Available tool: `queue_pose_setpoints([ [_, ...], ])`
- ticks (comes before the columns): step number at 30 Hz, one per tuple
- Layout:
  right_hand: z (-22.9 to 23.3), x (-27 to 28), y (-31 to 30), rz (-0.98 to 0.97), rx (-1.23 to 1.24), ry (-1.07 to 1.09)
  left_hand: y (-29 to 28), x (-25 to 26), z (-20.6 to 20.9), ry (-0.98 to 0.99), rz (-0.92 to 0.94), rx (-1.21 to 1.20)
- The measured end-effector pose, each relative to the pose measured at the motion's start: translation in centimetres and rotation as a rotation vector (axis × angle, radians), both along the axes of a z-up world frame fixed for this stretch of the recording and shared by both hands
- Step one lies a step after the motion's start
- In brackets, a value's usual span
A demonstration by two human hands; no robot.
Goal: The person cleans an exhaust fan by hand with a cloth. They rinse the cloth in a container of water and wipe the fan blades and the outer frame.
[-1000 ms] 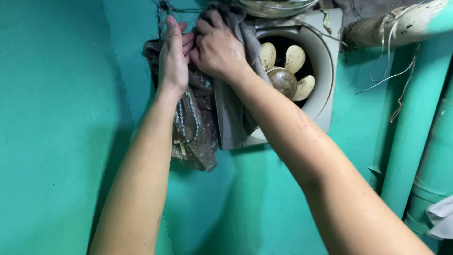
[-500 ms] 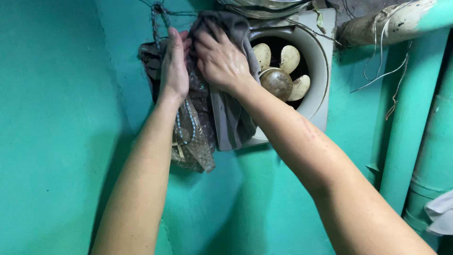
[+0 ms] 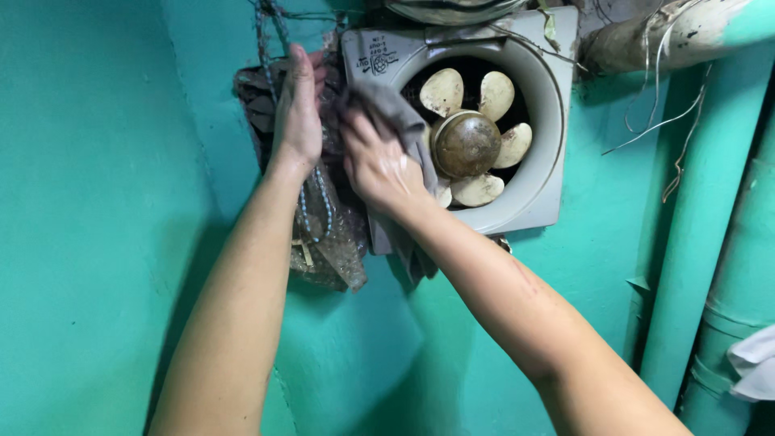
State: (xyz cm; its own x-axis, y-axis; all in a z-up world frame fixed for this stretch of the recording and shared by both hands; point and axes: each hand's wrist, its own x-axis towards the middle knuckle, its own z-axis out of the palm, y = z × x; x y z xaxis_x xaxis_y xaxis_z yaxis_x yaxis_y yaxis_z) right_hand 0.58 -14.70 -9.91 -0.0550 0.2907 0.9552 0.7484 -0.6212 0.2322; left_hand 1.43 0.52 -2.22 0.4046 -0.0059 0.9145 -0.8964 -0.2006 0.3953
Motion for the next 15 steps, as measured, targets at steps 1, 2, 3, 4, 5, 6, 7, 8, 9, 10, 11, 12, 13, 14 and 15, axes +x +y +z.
queue_pose_setpoints([
  [1,1.6,0.3,0.0,0.000,0.052,-0.034,-0.2,-0.1,0.1,-0.002,-0.050,0.010],
  [2,3.1,0.5,0.3,0.003,0.101,-0.063,-0.1,-0.4,0.0,0.001,-0.098,0.017],
  [3,4.5,0.8,0.7,0.013,0.147,-0.056,0.0,-0.8,-0.1,0.004,-0.145,0.025],
  [4,5.0,1.0,1.1,0.022,0.191,-0.043,-0.2,-1.1,-0.6,-0.011,-0.049,0.027],
  [5,4.9,1.2,1.4,-0.005,0.225,-0.075,-0.4,-1.4,-1.0,-0.026,0.048,0.029],
  [6,4.7,1.2,1.8,-0.028,0.262,-0.108,-0.5,-1.7,-1.2,-0.042,0.148,0.035],
  [7,4.5,1.3,2.1,-0.052,0.299,-0.142,-0.6,-1.9,-1.3,-0.061,0.151,0.057],
  [8,3.5,1.2,2.1,-0.065,0.280,-0.047,-1.0,-2.0,-1.4,-0.081,0.146,0.079],
  [9,1.3,0.7,2.2,-0.078,0.261,0.049,-1.3,-2.0,-1.6,-0.101,0.142,0.101],
  [10,-0.7,0.1,2.1,-0.092,0.243,0.139,-1.7,-1.9,-1.6,-0.061,0.153,0.107],
  [11,-2.6,-0.4,1.8,-0.094,0.228,0.133,-2.0,-1.8,-1.6,-0.021,0.163,0.113],
  [12,-4.3,-1.0,1.6,-0.088,0.215,0.125,-2.1,-1.8,-1.5,0.017,0.180,0.122],
  [13,-4.9,-1.1,1.3,-0.083,0.203,0.117,-2.1,-1.8,-1.2,0.034,0.170,0.137],
  [14,-4.9,-0.9,1.3,-0.079,0.209,0.156,-2.1,-1.9,-0.9,0.054,0.161,0.149],
  [15,-4.5,-0.7,1.6,-0.074,0.215,0.194,-2.2,-1.9,-0.7,0.074,0.151,0.162],
])
